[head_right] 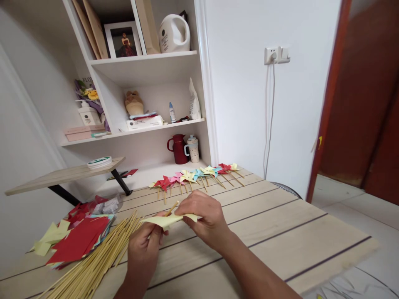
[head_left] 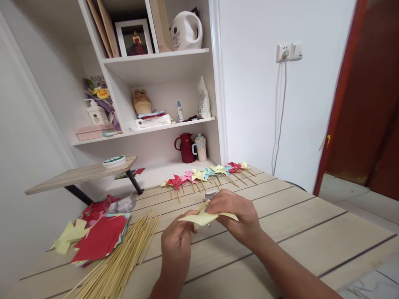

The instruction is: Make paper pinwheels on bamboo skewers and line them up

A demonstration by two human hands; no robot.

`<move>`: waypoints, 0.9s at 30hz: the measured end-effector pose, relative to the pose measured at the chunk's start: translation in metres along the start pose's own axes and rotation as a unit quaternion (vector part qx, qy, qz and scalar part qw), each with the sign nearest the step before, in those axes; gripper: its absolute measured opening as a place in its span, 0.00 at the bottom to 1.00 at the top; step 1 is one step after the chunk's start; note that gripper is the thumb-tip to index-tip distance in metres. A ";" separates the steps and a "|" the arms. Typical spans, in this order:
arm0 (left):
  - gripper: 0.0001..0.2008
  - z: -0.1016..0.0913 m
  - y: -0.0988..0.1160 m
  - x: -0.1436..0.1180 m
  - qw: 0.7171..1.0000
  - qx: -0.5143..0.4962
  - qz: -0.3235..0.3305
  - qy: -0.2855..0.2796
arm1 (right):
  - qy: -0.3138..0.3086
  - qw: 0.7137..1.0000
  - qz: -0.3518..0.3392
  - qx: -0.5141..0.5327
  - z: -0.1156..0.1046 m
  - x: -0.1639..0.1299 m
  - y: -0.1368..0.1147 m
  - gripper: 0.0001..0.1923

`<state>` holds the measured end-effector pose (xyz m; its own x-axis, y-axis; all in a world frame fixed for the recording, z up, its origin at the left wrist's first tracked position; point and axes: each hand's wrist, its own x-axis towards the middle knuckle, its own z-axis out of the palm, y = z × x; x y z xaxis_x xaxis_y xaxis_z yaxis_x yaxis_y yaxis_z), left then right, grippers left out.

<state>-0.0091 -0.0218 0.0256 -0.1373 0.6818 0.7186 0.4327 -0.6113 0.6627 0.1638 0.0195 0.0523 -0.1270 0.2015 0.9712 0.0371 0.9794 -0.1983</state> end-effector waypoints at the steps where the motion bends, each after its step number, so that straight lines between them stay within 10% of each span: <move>1: 0.14 0.000 0.001 0.000 1.000 -0.001 0.001 0.000 | -0.001 1.000 -0.003 0.000 0.000 0.000 0.000 0.06; 27: 0.12 0.002 0.001 -0.002 1.000 0.009 0.014 0.003 | -0.011 1.000 0.014 -0.006 0.000 -0.002 0.003 0.06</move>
<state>-0.0071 -0.0230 0.0243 -0.1295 0.6619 0.7383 0.4523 -0.6232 0.6380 0.1641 0.0223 0.0496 -0.1470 0.2284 0.9624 0.0524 0.9734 -0.2230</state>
